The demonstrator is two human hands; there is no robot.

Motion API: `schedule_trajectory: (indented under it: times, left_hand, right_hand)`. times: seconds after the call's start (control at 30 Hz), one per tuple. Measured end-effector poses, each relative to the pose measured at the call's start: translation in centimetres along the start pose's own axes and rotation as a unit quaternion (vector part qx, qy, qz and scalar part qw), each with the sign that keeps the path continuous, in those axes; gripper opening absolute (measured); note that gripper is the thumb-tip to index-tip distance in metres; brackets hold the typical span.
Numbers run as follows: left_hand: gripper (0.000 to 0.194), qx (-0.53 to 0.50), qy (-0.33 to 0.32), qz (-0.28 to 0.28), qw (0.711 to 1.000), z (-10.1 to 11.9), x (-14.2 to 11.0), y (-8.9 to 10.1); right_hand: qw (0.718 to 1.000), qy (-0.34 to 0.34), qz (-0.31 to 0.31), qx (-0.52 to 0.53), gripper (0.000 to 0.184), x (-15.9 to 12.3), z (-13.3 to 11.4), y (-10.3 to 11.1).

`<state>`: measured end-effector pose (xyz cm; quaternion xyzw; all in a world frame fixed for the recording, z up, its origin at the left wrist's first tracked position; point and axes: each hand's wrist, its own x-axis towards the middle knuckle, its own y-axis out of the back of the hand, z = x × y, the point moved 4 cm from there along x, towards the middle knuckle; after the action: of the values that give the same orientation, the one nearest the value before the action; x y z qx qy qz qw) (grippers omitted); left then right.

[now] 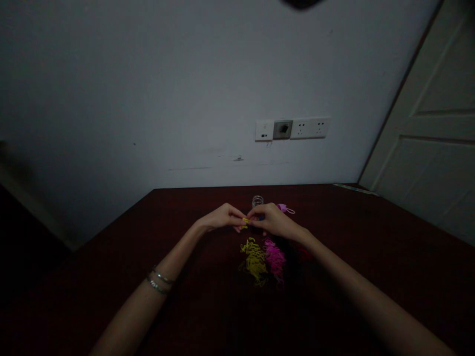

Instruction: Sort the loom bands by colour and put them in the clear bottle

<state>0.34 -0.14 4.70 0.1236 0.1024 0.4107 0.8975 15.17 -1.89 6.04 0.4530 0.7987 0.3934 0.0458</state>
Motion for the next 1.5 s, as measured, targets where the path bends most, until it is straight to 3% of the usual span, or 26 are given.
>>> schedule_trajectory:
  times: [0.47,0.83,0.93,1.1,1.3,1.5]
  left_hand:
    - [0.033,-0.044,0.015,-0.028,0.999,-1.3,0.3,0.0]
    - [0.034,-0.04,0.069,-0.063,0.995,-4.7,1.0,-0.3]
    - [0.034,-0.033,0.077,-0.065,0.994,-5.2,1.1,-0.1]
    - [0.033,-0.028,0.071,-0.068,0.995,-5.6,1.3,0.1]
    - [0.032,-0.016,0.068,-0.057,0.996,-5.2,1.3,0.1]
    - [0.03,0.005,0.065,-0.049,0.997,-4.8,1.3,-0.1]
  right_hand:
    - [1.0,-0.018,0.011,0.007,0.023,0.0,0.4,0.8]
    - [0.996,-0.055,0.068,0.015,0.025,0.4,-0.7,4.7]
    - [0.996,-0.065,0.051,-0.036,0.026,1.4,-0.5,6.1]
    - [0.983,-0.017,0.012,-0.182,0.019,3.5,-0.4,7.7]
    - [0.963,0.002,-0.048,-0.266,0.019,5.0,-0.5,7.4]
    - [0.955,0.02,-0.066,-0.288,0.02,5.5,-0.6,6.9]
